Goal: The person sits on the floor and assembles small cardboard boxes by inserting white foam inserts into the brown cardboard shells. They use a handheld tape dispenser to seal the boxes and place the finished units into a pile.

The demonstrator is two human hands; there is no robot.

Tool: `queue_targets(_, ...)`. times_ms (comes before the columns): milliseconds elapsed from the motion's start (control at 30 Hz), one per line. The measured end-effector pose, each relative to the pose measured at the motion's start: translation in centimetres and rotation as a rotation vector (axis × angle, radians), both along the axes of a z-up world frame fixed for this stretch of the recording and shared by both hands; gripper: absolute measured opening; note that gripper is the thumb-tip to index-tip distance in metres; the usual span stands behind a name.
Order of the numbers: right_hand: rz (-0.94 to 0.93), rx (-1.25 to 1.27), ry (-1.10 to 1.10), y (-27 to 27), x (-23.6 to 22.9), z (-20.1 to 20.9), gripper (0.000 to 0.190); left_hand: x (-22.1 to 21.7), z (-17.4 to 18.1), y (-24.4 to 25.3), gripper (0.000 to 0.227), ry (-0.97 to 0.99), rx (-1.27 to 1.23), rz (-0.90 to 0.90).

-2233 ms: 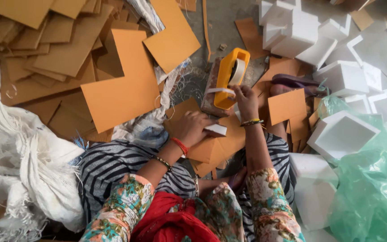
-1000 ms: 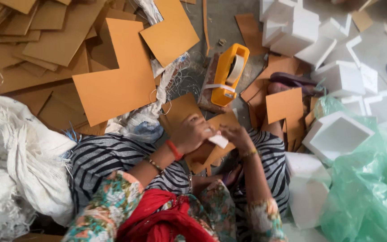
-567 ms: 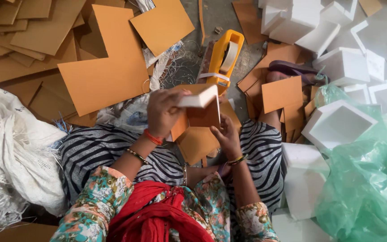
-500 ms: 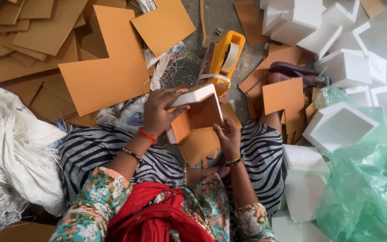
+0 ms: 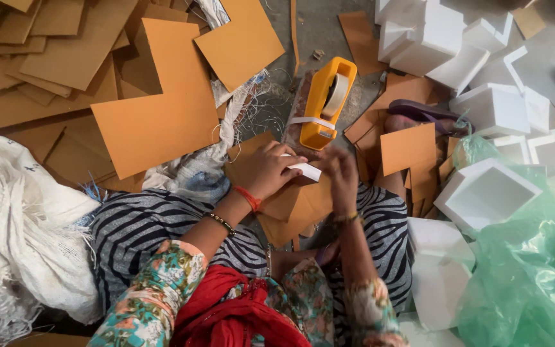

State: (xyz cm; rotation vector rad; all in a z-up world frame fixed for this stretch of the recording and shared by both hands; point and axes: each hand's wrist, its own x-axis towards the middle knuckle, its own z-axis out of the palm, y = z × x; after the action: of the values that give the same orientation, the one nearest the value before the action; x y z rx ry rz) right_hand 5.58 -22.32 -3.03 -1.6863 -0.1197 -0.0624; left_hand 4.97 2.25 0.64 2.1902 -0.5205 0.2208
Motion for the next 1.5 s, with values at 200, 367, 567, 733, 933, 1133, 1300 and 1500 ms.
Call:
queue_targets(200, -0.263, -0.459, 0.215, 2.6, 8.9, 2.9, 0.033, -1.0, 1.5, 0.1, 0.029, 0.054, 0.026, 0.046)
queue_targets(367, -0.311, -0.470, 0.001, 2.5, -0.2, 2.8, 0.052, -0.9, 1.3, -0.1, 0.030, -0.041, 0.045, 0.093)
queue_targets(567, -0.262, -0.246, 0.449, 2.5, -6.3, -3.7, 0.037, -0.7, 1.0, -0.7, 0.031, -0.028, 0.075, 0.090)
queue_targets(733, -0.164, -1.108, 0.355, 3.2, -2.8, -1.6, 0.044, -0.4, 0.6, -0.3, 0.032, -0.053, 0.051, 0.053)
queue_targets(933, 0.227, -0.027, 0.209, 2.6, 0.4, 1.8, 0.052, -0.8, 0.2, -0.7, 0.023, -0.012, 0.030, 0.109)
queue_targets(1133, 0.170, -0.151, 0.477, 0.3, 6.8, -0.7, 0.032, -0.7, 0.6, -0.8, 0.045, -0.068, 0.058, 0.062)
queue_targets(1300, 0.251, -0.200, 0.584, -2.9, 1.1, -2.5, 0.026, -4.3, 0.8, -0.8, 0.024, -0.252, 0.174, 0.027)
queue_targets(1500, -0.044, -0.059, 0.517, -4.1, -6.2, -0.7, 0.039, -6.7, 4.2, 0.7, 0.034, -0.490, 0.005, -0.300)
